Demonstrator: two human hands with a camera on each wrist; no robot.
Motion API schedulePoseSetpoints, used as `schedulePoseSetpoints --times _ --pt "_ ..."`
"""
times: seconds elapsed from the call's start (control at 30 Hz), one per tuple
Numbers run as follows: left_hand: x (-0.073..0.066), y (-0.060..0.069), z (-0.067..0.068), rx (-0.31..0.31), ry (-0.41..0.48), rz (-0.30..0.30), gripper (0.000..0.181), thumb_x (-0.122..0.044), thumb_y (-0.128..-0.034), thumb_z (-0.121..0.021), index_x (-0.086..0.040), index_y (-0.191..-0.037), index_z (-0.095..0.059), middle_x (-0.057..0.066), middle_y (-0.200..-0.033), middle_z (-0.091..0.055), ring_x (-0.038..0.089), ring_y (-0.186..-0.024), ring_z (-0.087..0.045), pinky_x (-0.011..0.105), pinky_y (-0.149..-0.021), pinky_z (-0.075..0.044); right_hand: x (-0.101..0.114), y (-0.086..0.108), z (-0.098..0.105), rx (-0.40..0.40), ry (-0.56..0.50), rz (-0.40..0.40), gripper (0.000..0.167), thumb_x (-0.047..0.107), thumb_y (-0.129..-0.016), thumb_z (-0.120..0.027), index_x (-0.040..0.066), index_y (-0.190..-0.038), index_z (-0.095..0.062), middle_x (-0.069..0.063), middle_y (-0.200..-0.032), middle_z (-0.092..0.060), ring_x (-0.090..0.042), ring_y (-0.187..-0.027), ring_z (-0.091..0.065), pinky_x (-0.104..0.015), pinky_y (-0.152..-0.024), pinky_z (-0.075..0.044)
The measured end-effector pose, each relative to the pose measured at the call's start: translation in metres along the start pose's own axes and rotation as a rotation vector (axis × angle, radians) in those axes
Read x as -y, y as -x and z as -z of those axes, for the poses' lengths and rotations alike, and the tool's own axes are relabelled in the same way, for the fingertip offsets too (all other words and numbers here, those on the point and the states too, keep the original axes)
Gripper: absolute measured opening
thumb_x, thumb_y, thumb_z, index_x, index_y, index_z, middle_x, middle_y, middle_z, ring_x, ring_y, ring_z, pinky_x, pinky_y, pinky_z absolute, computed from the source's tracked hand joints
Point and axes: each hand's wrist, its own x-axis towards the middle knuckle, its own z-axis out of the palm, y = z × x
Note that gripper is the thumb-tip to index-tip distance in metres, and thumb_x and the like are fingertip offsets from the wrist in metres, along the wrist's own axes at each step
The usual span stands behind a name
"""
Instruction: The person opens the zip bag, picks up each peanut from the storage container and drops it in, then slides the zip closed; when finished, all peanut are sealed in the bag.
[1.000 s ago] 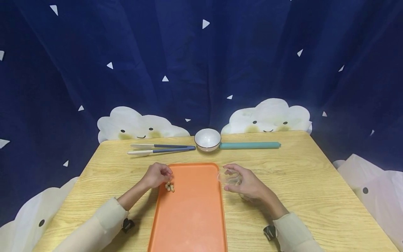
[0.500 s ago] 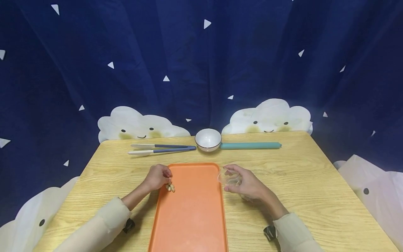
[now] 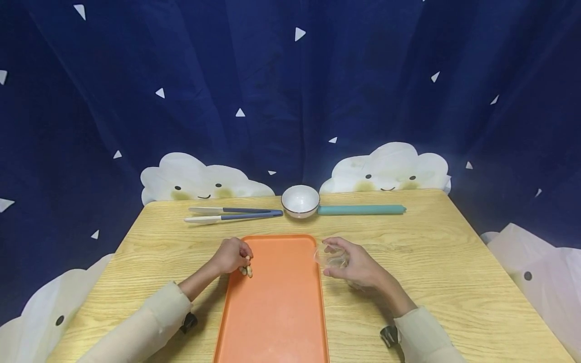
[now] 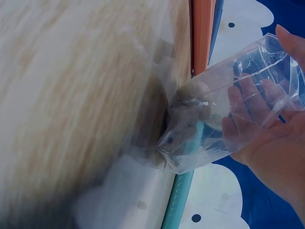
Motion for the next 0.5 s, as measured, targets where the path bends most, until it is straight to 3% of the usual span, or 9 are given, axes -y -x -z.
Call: schedulePoseSetpoints --times 0.27,0.5 --pt "0.000 -0.003 0.006 -0.049 0.099 -0.025 0.010 0.007 -0.0658 -0.071 -0.003 -0.068 -0.069 0.004 -0.063 -0.065 0.009 -0.060 -0.055 0.022 -0.058 -0.047 -0.001 -0.002 -0.001 -0.007 0.018 0.004 0.063 0.024 -0.080 -0.076 0.013 -0.135 -0.047 -0.014 -0.124 -0.060 -0.036 -0.115 -0.055 -0.030 -0.078 -0.051" --pt "-0.021 -0.005 0.010 -0.068 0.195 -0.054 0.008 0.003 -0.0736 -0.074 0.000 -0.074 -0.067 0.005 -0.068 -0.065 0.010 -0.065 -0.057 0.023 -0.062 -0.048 0.000 -0.002 0.000 -0.010 0.010 0.006 0.063 0.023 -0.080 -0.076 0.012 -0.135 -0.047 -0.015 -0.125 -0.060 -0.036 -0.116 -0.055 -0.029 -0.078 -0.051"
